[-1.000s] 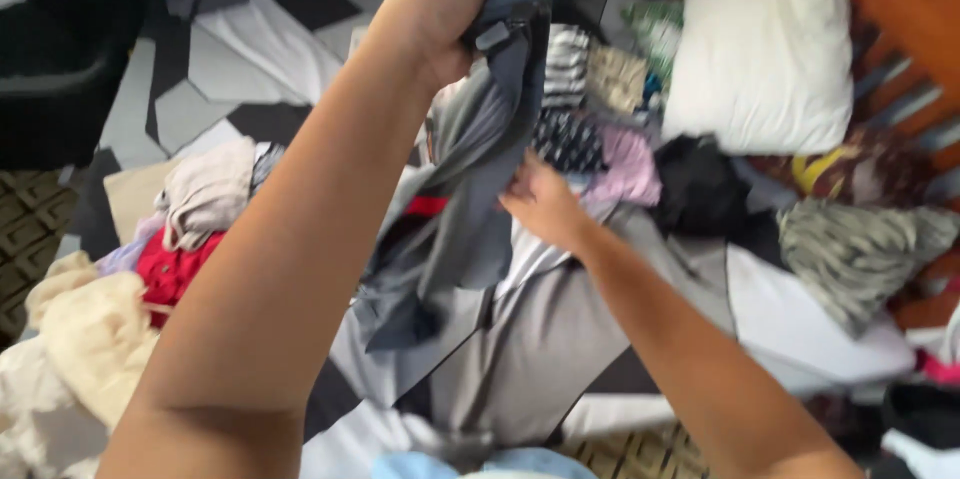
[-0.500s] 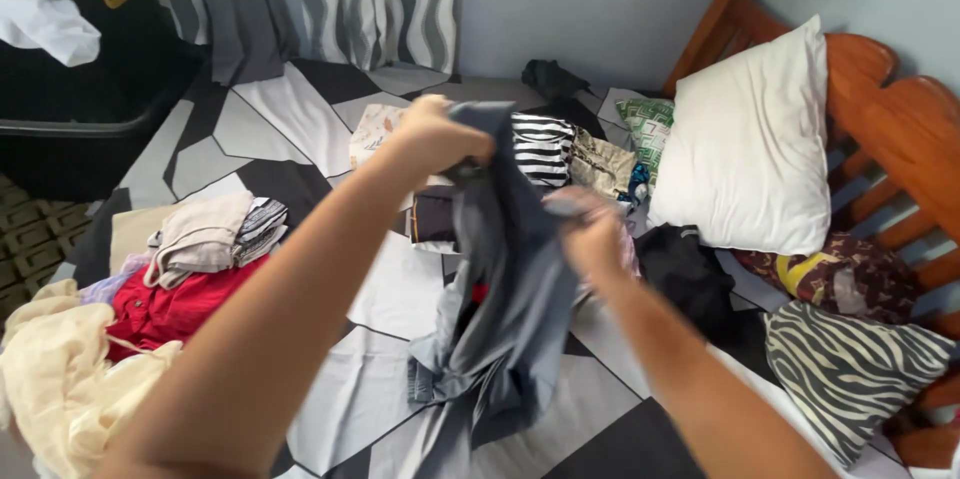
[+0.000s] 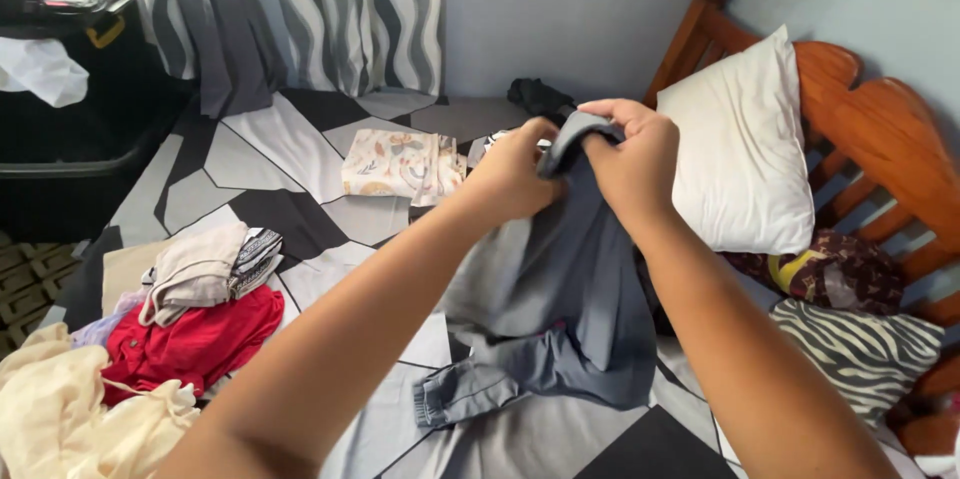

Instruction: Folding various items of clothing on a bed and organizing them into piles.

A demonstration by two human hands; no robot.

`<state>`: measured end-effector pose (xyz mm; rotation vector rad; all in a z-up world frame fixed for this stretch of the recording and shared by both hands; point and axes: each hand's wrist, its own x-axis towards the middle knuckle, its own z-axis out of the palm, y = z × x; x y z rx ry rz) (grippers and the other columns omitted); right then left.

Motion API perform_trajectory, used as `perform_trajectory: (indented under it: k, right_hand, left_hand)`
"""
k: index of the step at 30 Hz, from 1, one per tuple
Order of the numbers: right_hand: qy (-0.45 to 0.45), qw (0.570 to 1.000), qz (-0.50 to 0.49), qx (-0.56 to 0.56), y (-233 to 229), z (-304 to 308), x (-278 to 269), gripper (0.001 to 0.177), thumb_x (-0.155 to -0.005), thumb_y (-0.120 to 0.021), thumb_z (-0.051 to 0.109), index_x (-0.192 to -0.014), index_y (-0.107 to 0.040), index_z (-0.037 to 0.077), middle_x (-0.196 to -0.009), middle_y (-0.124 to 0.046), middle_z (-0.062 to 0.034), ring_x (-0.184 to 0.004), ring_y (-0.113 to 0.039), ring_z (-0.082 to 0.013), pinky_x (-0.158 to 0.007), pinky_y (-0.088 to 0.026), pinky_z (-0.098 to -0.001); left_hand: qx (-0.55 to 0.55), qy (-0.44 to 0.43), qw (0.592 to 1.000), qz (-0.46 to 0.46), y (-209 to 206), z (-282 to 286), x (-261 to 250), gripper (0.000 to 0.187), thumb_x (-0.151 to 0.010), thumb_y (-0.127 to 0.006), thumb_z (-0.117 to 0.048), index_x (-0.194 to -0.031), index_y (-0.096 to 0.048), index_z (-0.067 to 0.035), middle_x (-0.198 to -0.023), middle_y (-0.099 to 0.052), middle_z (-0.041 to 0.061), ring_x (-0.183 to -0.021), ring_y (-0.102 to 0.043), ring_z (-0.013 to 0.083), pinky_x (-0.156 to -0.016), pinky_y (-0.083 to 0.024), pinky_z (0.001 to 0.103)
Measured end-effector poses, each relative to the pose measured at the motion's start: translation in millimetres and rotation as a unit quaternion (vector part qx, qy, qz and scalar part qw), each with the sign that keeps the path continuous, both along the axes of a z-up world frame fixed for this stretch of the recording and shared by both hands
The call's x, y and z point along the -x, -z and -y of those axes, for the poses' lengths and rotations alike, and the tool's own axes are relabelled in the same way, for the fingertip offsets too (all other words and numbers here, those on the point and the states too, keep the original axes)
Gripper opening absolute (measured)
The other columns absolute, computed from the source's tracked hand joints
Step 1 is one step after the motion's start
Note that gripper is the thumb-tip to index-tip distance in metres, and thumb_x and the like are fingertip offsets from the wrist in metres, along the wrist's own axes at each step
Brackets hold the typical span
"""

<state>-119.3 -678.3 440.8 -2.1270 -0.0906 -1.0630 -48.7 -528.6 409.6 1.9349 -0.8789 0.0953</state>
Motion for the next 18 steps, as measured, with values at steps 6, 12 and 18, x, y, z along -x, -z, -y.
perform_trajectory:
  k: [6, 12, 18]
  right_hand:
    - [0.187, 0.95, -0.151, 0.2, 102, 68, -15, 0.029, -0.083, -0.075, 0.012, -0.112, -0.076, 0.017, -0.089, -0.075, -0.0133, -0.082, -0.071, -0.0349, -0.073, -0.054, -0.0443]
    - [0.361, 0.841, -0.373, 0.15, 194, 157, 5, 0.04, -0.089, -0.074, 0.041, -0.122, -0.071, 0.018, -0.114, -0.073, -0.0175, -0.105, -0.07, -0.0389, -0.091, -0.053, -0.0488]
    - [0.357, 0.911, -0.042, 0.202, 88, 265, -43, 0.028, -0.088, -0.073, 0.01, -0.115, -0.067, 0.008, -0.111, -0.07, -0.02, -0.104, -0.066, -0.0431, -0.084, -0.053, -0.0513]
  left_hand:
    - [0.178, -0.177, 0.953, 0.172, 13, 6, -99, 0.032, -0.082, -0.048, 0.011, -0.106, -0.066, 0.001, -0.098, -0.071, 0.028, -0.096, -0.069, 0.043, -0.088, -0.056, 0.043]
    - [0.313, -0.113, 0.939, 0.092, -29, -66, -168, 0.035, -0.081, -0.047, 0.01, -0.109, -0.066, 0.003, -0.097, -0.074, 0.017, -0.09, -0.071, 0.027, -0.08, -0.058, 0.035]
    - [0.316, -0.213, 0.906, 0.184, -21, -132, -273, 0.017, -0.083, -0.05, 0.011, -0.091, -0.062, 0.003, -0.083, -0.062, 0.007, -0.078, -0.061, 0.0184, -0.068, -0.051, 0.035]
